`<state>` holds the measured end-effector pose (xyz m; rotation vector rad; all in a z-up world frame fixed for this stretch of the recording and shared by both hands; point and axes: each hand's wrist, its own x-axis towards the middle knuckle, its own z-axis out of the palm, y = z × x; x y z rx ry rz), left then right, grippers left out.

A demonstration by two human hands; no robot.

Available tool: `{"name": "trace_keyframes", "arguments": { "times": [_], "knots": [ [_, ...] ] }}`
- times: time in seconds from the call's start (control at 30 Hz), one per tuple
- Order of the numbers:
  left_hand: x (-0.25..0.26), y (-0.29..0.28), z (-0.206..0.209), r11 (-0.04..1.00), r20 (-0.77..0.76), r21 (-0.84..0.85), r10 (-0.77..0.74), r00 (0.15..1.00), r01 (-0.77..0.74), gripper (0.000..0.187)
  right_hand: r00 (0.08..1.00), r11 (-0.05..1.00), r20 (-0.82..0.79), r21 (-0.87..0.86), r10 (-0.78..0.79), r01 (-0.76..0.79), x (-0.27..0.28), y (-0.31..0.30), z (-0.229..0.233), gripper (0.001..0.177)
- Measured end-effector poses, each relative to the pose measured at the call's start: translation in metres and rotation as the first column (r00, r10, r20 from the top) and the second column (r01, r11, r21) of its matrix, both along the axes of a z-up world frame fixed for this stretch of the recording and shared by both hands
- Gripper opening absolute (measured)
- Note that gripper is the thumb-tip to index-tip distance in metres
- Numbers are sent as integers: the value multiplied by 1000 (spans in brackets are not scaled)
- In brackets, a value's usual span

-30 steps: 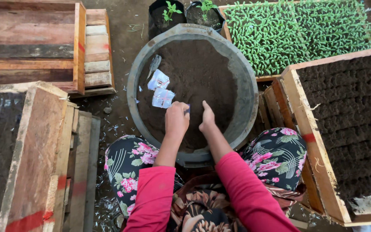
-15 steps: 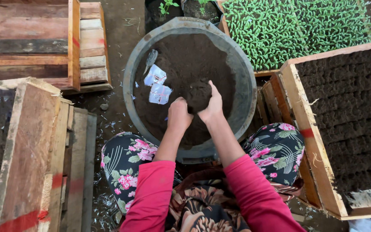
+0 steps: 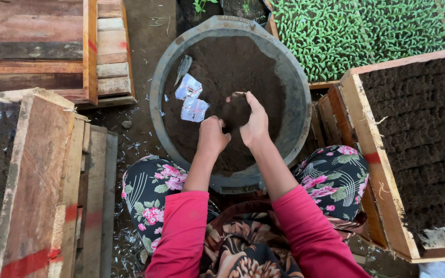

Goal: The person sits on the ground and forms small balls of soil by hand, placing them into a wooden seedling tray. They then open a small packet with scissors and pour its contents into the soil basin.

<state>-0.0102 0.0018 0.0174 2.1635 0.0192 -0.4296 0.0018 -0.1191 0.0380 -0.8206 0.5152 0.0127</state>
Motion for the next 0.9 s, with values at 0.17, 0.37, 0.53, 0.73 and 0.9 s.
{"name": "trace_keyframes", "arguments": {
  "times": [0.17, 0.37, 0.53, 0.73, 0.9],
  "knots": [
    [5, 0, -10, 1000, 9, 16, -11, 1000, 11, 33, 968, 910, 149, -393, 202, -129, -20, -6, -11, 25],
    [2, 2, -2, 1000, 16, 27, 5, 1000, -5, 33, 851, 265, -203, -893, 485, -364, -33, -27, -64, 23],
    [5, 0, -25, 998, 17, 51, 35, 999, -36, 31, 797, 25, -354, -908, 489, -419, -40, -22, -70, 21],
    [-6, 11, 22, 998, 78, 42, 45, 996, -48, 38, 830, 159, -6, -981, 558, -115, -38, -42, -57, 20],
    [-8, 15, 10, 997, 164, 20, -72, 984, 70, 40, 830, 309, -28, -921, 558, -239, -37, -75, -38, 18]
  ]
}}
